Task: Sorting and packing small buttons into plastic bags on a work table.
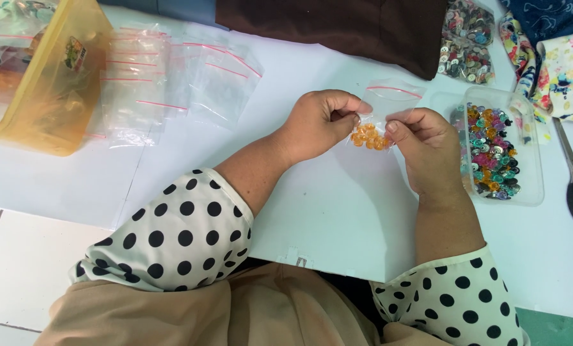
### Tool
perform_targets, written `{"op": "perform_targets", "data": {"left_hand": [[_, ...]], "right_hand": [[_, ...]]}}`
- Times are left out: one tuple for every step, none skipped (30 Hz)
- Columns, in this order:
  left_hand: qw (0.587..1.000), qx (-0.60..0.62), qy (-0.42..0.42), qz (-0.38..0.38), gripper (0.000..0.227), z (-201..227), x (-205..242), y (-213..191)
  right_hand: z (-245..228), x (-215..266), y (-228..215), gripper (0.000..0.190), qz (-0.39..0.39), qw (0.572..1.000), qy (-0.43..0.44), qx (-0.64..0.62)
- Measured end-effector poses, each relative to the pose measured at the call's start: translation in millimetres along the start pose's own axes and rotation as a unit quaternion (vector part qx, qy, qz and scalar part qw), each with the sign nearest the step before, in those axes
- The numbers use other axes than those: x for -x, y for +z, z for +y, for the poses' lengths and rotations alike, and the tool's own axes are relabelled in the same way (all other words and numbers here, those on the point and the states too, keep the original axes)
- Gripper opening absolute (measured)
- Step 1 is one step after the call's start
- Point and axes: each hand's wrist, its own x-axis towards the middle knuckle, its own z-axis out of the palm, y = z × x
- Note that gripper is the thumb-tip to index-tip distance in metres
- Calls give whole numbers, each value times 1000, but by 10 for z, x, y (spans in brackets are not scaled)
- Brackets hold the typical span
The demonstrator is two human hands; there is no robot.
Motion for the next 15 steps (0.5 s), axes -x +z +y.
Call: {"op": "perform_targets", "data": {"left_hand": [[1000, -1, 0, 0, 19, -20, -5, -10], [1000, 7, 0, -3, 19, -42, -2, -20], [1000, 14, -1, -5, 20, -66, 0, -28], [1000, 14, -1, -6, 20, -57, -5, -22], [1000, 15, 5, -5, 17, -48, -12, -15], [1000, 16, 11, -4, 14, -42, -15, -7], [1000, 16, 10, -5, 14, -19, -5, -12], [1000, 9, 6, -7, 13, 3, 2, -17], [1000, 2, 2, -10, 11, 26, 8, -22], [1000, 1, 2, -11, 11, 20, 3, -20], [1000, -5, 4, -13, 11, 12, -1, -21], [1000, -11, 5, -15, 11, 2, 6, -17], [1000, -10, 3, -16, 11, -2, 16, -19], [999, -29, 7, -17, 10, 2, 9, -23], [999, -48, 10, -18, 10, 8, 1, -29]], "right_hand": [[-7, -6, 5, 6, 0, 1000, -1, -1], [-12, -6, 11, 6, 0, 1000, 0, 3], [-16, -7, 16, 5, -1, 1000, 0, 7], [-8, -3, 22, 5, 0, 1000, 0, 6], [1, 0, 25, 5, -2, 1000, 2, 6], [12, 7, 30, 6, -3, 1000, 5, 5], [6, 4, 28, 6, -2, 1000, 5, 5], [1, 2, 26, 8, -14, 1000, 5, -8], [-4, -1, 23, 10, -25, 999, 4, -21], [-27, -3, 29, 10, -24, 999, 5, -21], [-48, -5, 38, 9, -21, 1000, -1, -14], [-70, 2, 46, 7, -19, 1000, -6, -6], [-76, 27, 45, 7, -18, 1000, -4, -6], [-88, 32, 41, 8, -17, 1000, 0, -1], [-104, 38, 37, 8, -17, 1000, 4, 3]]}}
